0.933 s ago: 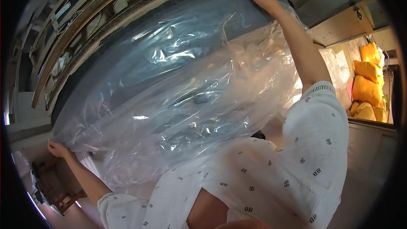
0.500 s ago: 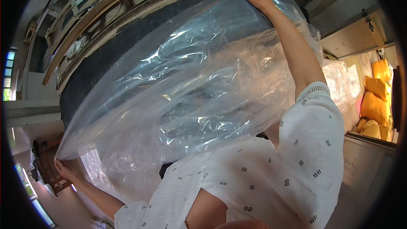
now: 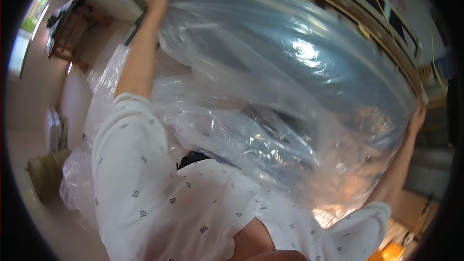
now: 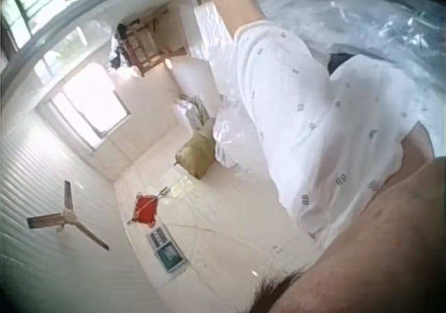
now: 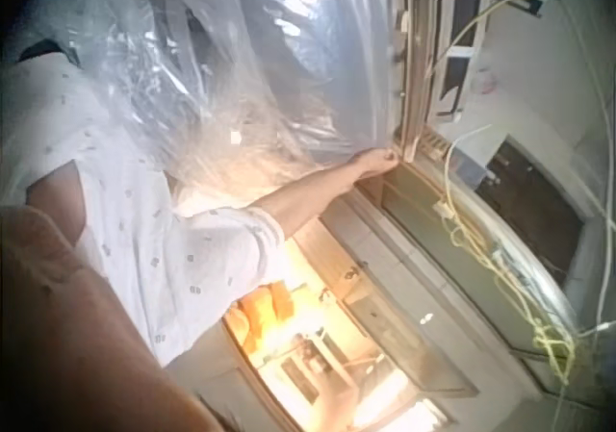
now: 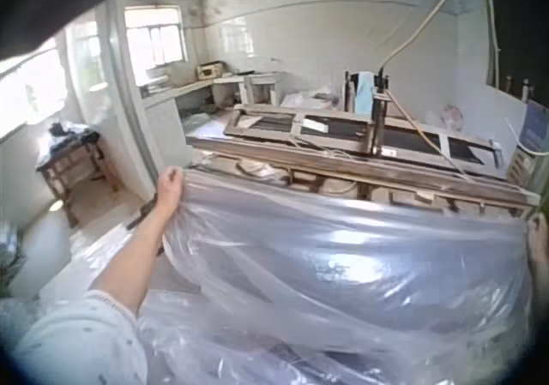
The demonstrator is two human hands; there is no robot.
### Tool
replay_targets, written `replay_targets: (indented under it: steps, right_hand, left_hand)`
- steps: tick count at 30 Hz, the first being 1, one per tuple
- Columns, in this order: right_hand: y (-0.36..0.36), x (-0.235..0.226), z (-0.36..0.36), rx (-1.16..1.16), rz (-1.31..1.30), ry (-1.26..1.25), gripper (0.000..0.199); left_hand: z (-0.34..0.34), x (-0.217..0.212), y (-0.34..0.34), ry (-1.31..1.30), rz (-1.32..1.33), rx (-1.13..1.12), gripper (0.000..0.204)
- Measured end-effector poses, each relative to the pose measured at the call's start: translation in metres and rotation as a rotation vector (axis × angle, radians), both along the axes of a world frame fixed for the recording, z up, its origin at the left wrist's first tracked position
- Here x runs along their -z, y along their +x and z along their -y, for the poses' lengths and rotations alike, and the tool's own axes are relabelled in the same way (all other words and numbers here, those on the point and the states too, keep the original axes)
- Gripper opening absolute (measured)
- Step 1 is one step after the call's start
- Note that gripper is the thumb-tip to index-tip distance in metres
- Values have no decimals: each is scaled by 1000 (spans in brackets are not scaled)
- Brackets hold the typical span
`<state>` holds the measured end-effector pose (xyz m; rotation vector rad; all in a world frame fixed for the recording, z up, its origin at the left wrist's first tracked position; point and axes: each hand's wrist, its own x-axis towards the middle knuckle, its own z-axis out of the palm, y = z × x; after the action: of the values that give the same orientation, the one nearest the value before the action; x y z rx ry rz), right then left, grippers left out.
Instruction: Placing a large plastic sheet over a black foam product for packaging.
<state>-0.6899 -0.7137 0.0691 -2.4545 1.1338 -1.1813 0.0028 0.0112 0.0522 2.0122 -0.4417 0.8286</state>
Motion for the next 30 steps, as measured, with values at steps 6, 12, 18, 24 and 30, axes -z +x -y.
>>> replay_targets:
  steps: [6, 12, 18, 24, 30]
  right_hand:
    - [20, 59, -14, 25, 170, 65, 28]
    - [21, 58, -4, -19, 157, 186, 25]
    - [41, 46, -4, 86, 96, 183, 30]
    - [37, 46, 2, 263, 28, -73, 40]
    - [14, 48, 25, 311, -1, -64, 38]
  left_hand:
    - [49, 26, -12, -271, -208, 134, 18]
    - [75, 22, -2, -286, -318, 261, 15]
    - [72, 19, 16, -272, -390, 301, 14]
    - [77, 23, 25, -287, -388, 220, 27]
    - [64, 34, 47, -439, -443, 315, 18]
